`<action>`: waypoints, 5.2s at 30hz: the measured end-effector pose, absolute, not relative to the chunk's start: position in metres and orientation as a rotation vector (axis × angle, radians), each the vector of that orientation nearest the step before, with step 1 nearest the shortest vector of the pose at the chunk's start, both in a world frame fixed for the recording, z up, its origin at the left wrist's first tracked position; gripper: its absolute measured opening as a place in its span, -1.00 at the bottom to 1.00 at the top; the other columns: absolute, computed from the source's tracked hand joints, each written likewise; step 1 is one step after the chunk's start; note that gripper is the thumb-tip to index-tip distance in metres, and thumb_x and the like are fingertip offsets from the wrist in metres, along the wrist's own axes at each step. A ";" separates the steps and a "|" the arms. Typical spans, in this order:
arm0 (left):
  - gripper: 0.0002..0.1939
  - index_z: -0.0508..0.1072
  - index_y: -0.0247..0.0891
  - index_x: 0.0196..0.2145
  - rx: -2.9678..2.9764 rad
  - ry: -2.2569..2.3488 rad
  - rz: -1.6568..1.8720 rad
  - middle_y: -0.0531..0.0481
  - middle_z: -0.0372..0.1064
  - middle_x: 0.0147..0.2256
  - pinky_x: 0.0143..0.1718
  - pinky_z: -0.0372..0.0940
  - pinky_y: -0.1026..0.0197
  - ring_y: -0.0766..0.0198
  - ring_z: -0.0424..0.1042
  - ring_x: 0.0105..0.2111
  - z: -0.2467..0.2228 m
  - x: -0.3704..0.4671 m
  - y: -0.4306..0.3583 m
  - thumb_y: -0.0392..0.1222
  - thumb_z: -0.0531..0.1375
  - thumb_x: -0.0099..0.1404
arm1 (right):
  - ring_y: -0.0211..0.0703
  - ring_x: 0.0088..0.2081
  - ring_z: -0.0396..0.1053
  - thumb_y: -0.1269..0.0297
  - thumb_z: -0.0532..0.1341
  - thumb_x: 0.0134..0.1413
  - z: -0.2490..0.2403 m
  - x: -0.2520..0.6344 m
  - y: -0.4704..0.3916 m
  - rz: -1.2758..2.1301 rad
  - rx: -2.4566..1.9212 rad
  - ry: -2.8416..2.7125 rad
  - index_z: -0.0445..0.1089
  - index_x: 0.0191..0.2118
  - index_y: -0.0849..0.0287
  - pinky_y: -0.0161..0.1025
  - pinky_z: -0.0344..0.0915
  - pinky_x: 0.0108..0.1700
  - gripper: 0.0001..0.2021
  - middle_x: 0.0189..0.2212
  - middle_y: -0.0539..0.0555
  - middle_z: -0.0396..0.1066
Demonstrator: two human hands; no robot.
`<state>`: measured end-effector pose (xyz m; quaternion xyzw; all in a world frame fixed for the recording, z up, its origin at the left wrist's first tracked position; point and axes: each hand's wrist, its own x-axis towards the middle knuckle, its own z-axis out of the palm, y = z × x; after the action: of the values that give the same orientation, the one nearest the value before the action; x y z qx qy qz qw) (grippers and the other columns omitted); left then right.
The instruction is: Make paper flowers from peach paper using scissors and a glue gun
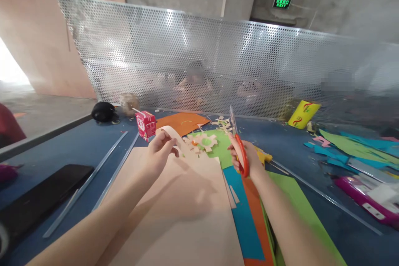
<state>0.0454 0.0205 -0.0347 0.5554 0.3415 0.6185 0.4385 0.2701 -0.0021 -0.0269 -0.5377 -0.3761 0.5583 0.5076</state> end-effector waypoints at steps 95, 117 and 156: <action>-0.64 0.26 -0.25 -0.18 1.419 0.892 1.327 0.20 0.15 -0.59 -0.58 0.24 0.30 0.41 0.25 -0.62 -0.045 0.036 0.006 -0.20 0.19 0.03 | -0.26 -0.42 0.28 0.33 0.37 -0.36 -0.042 0.204 -0.025 1.271 -1.189 -1.721 0.18 -0.47 0.14 -0.28 0.27 -0.31 -0.67 -0.46 -0.09 0.22; -0.83 0.48 -0.11 -0.29 2.265 0.934 1.150 -0.02 0.46 -0.19 0.01 0.03 0.03 0.10 0.30 -0.03 -0.053 0.034 -0.001 -0.22 0.13 0.16 | -0.36 -0.64 0.26 0.32 0.35 -0.32 -0.024 0.200 -0.028 1.215 -1.145 -1.582 0.11 -0.48 0.12 -0.33 0.24 -0.54 -0.66 -0.58 -0.16 0.27; -0.72 0.35 -0.25 -0.48 1.477 1.316 1.615 0.06 0.33 -0.59 -0.55 0.13 0.33 0.33 0.28 -0.58 -0.042 0.004 0.023 0.02 0.09 0.16 | -0.05 -0.28 0.40 0.28 0.16 -0.05 -0.022 0.235 -0.021 0.519 -1.514 -2.159 0.47 -0.39 0.11 -0.19 0.27 -0.24 -0.86 -0.34 0.07 0.48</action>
<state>0.0044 0.0234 -0.0417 0.5535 0.4932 0.6053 0.2898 0.2349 -0.0210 -0.0225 -0.5488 -0.7827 0.1882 0.2251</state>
